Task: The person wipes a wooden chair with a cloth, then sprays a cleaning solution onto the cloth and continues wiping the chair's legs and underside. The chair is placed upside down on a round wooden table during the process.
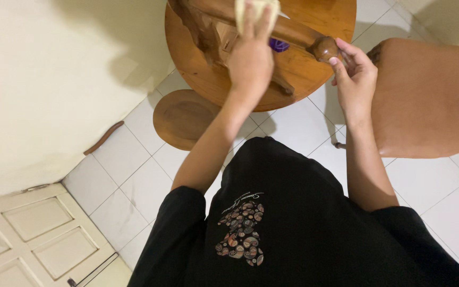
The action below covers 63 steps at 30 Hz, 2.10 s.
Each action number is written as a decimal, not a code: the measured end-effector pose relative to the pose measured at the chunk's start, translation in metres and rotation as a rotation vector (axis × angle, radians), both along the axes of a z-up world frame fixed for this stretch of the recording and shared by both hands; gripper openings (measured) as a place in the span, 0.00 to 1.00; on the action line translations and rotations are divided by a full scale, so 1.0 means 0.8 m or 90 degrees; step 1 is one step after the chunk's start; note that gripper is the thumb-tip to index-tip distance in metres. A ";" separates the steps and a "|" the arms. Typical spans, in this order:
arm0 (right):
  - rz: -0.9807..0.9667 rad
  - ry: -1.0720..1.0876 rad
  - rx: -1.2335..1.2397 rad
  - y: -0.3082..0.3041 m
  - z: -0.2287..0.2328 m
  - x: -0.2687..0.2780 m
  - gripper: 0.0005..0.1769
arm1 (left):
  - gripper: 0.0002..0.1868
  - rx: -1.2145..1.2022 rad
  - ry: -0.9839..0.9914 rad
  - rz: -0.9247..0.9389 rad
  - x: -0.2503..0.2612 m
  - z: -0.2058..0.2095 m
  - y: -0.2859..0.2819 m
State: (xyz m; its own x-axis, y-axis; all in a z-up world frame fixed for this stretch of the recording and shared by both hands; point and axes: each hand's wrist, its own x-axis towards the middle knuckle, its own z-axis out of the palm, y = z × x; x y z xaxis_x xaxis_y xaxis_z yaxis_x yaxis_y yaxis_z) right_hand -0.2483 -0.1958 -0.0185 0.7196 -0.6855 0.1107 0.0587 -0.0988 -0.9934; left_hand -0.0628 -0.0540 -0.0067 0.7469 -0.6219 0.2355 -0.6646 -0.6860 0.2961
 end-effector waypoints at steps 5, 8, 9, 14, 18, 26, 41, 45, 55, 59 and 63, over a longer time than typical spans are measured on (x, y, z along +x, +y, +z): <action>-0.008 0.006 0.007 -0.001 -0.003 -0.001 0.19 | 0.44 -0.018 0.013 -0.108 -0.071 -0.005 -0.020; -0.012 0.013 0.000 0.001 -0.001 -0.001 0.18 | 0.44 -0.097 0.047 -0.169 -0.077 0.001 -0.020; -0.010 0.008 0.003 0.002 0.000 -0.002 0.18 | 0.42 -0.090 0.111 -0.196 -0.067 0.005 -0.017; -0.013 0.026 -0.007 0.001 0.003 -0.002 0.18 | 0.39 -0.182 0.152 -0.234 -0.014 0.030 0.038; -0.003 0.015 0.000 0.001 0.001 -0.003 0.19 | 0.35 -0.240 -0.046 -0.106 0.056 0.041 0.090; -0.009 0.006 0.001 -0.002 -0.006 0.000 0.19 | 0.38 -0.131 -0.122 0.084 0.107 0.006 0.076; -0.020 0.017 0.004 0.001 -0.005 -0.002 0.19 | 0.48 -0.014 0.053 -0.147 -0.097 0.008 -0.003; -0.017 0.005 0.008 -0.002 -0.010 -0.001 0.20 | 0.46 -0.059 0.139 -0.202 -0.073 0.004 0.004; -0.011 0.000 0.000 0.002 -0.004 -0.002 0.19 | 0.39 -0.305 -0.025 -0.076 0.042 0.023 0.085; -0.007 0.018 -0.009 0.003 0.002 -0.003 0.19 | 0.37 -0.326 -0.077 -0.021 0.057 0.032 0.090; -0.008 0.015 -0.007 0.002 0.001 -0.003 0.19 | 0.37 -0.370 -0.011 0.068 0.066 0.026 0.082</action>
State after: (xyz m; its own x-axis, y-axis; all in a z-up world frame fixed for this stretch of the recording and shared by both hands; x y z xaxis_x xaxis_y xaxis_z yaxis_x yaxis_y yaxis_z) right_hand -0.2505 -0.1944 -0.0176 0.7131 -0.6937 0.1014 0.0346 -0.1096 -0.9934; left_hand -0.0096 0.0113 0.0142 0.7911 -0.3081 0.5284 -0.6090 -0.4776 0.6332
